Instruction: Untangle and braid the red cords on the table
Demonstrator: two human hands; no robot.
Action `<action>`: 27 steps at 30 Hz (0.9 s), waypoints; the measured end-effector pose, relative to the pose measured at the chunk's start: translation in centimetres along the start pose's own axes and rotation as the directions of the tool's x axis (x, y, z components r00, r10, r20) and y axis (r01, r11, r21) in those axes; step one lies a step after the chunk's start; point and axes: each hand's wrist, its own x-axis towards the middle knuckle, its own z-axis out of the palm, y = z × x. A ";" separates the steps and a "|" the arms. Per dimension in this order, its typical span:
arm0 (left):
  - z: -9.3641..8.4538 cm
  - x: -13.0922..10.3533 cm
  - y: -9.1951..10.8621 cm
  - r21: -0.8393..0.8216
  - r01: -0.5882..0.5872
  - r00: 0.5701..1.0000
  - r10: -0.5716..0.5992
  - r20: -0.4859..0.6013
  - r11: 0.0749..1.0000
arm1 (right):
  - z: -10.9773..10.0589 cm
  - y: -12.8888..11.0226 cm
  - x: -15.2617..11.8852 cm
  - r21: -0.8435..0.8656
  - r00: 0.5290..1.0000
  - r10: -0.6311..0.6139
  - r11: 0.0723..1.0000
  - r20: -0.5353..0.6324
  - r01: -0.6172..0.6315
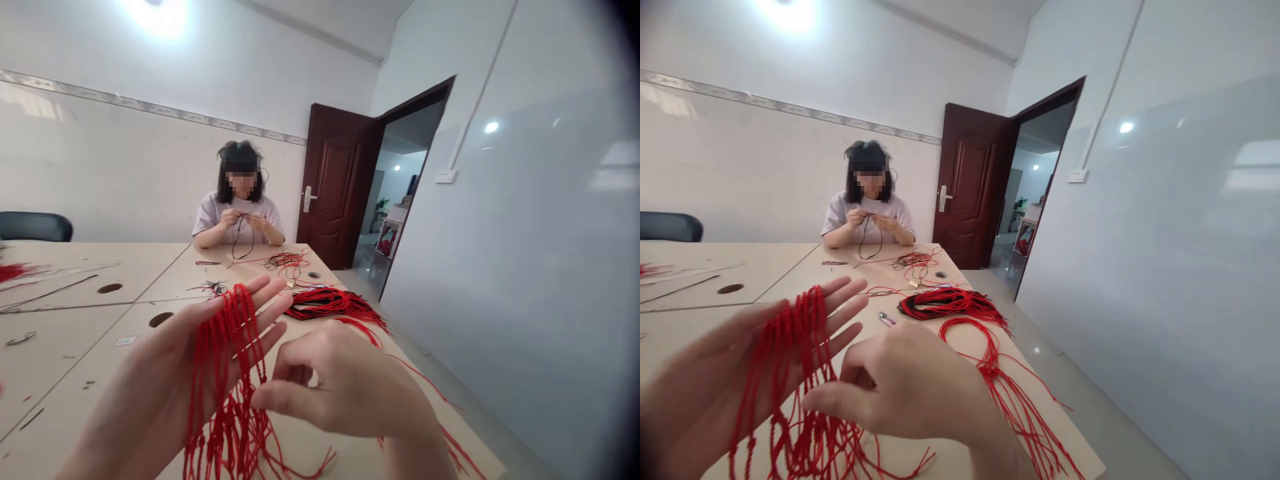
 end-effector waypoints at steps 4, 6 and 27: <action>-0.2 -0.2 -0.1 -0.004 0.036 0.999 -0.036 -0.028 0.999 | 0.3 0.1 0.4 -0.017 0.993 0.047 0.999 0.107 -0.045; 0.4 -0.3 -0.3 -0.029 0.018 1.000 -0.018 -0.015 0.999 | 0.2 0.1 0.5 -0.007 0.993 0.029 1.000 0.112 -0.028; 1.5 0.1 -0.7 0.210 -0.052 0.973 0.097 -0.210 0.976 | 1.5 1.1 1.7 -0.054 0.949 -0.261 0.960 0.179 0.274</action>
